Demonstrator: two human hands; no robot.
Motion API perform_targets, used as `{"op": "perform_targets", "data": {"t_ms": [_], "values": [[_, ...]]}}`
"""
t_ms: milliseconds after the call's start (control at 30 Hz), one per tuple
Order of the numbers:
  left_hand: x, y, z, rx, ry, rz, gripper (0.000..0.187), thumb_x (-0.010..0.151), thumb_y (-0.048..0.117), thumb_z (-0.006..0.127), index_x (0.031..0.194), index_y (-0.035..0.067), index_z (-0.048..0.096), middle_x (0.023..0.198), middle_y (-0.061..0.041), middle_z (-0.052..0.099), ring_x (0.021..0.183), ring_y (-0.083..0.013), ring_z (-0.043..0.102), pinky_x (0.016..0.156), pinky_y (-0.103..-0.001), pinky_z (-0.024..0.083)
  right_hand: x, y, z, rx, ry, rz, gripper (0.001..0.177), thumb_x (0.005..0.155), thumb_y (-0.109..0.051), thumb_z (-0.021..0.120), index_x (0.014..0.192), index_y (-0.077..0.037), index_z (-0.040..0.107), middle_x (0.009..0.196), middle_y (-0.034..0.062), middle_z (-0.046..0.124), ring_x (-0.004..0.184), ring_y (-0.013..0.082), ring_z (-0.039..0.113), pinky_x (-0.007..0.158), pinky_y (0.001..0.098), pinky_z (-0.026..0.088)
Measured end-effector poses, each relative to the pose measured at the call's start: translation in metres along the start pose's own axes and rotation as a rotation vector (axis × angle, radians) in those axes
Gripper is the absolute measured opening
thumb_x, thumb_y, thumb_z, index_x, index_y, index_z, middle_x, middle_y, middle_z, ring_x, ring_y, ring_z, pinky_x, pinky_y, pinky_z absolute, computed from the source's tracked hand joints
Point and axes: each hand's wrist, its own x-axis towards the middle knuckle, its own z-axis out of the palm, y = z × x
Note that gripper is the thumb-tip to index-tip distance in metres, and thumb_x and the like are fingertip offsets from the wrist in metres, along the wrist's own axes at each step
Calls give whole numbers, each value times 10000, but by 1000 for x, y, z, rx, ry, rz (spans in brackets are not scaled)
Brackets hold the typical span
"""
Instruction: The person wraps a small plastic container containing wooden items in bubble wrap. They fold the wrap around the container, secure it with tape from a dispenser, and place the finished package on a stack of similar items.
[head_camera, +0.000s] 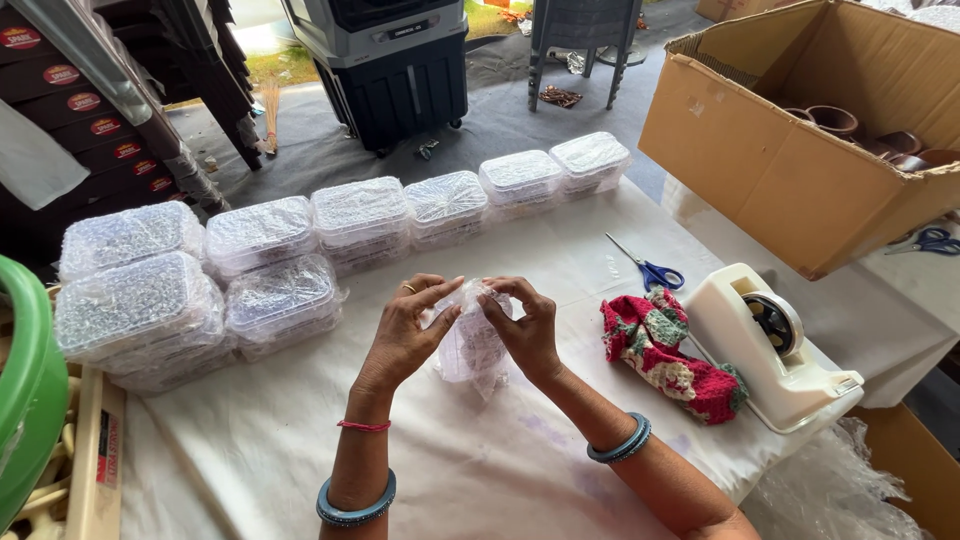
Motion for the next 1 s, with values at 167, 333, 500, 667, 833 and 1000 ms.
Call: {"op": "perform_targets", "data": {"t_ms": [167,333,500,667,833,1000], "values": [[3,-27,11,-240,-55,181,435,949,198,736,1374,133,675,1301,-86,701,1193,-160,612,1004,-335,517,0,-12,2,-14,-8,-31,135,938,-113,759,1035,-29,715,1124,119,759,1086,192,732,940,322,588],[4,-25,17,-526,-173,86,418,949,194,715,1351,96,654,1256,-85,716,1195,-139,643,1020,-311,553,-1,-13,3,-29,0,-46,126,937,-102,752,1033,-29,716,1120,121,758,1089,199,739,942,320,586],[6,-24,28,-409,40,12,249,917,126,740,1147,37,709,1067,-57,777,1018,-136,725,879,-303,603,1,-15,4,-57,-33,-86,129,966,-125,730,1066,-44,726,1127,138,776,1168,230,717,988,352,573],[5,-19,36,-349,215,36,150,951,110,707,1083,42,717,1016,-72,797,973,-129,736,838,-292,594,10,-7,-8,249,-172,97,295,1056,-205,544,1259,-64,705,1242,130,756,1219,212,696,1088,351,535],[1,-8,34,-285,247,-18,112,956,114,689,1059,78,716,1102,-46,814,935,-132,761,794,-294,593,18,7,-18,408,-252,176,349,998,-132,561,1313,-39,679,1274,128,746,1250,200,681,1103,346,513],[-1,-13,38,-360,271,149,104,962,69,676,1055,76,721,1141,-70,797,1089,-148,740,924,-306,593,19,17,-20,318,-300,112,181,979,-17,674,1136,-48,758,1231,105,756,1190,179,687,1060,366,548]]}}
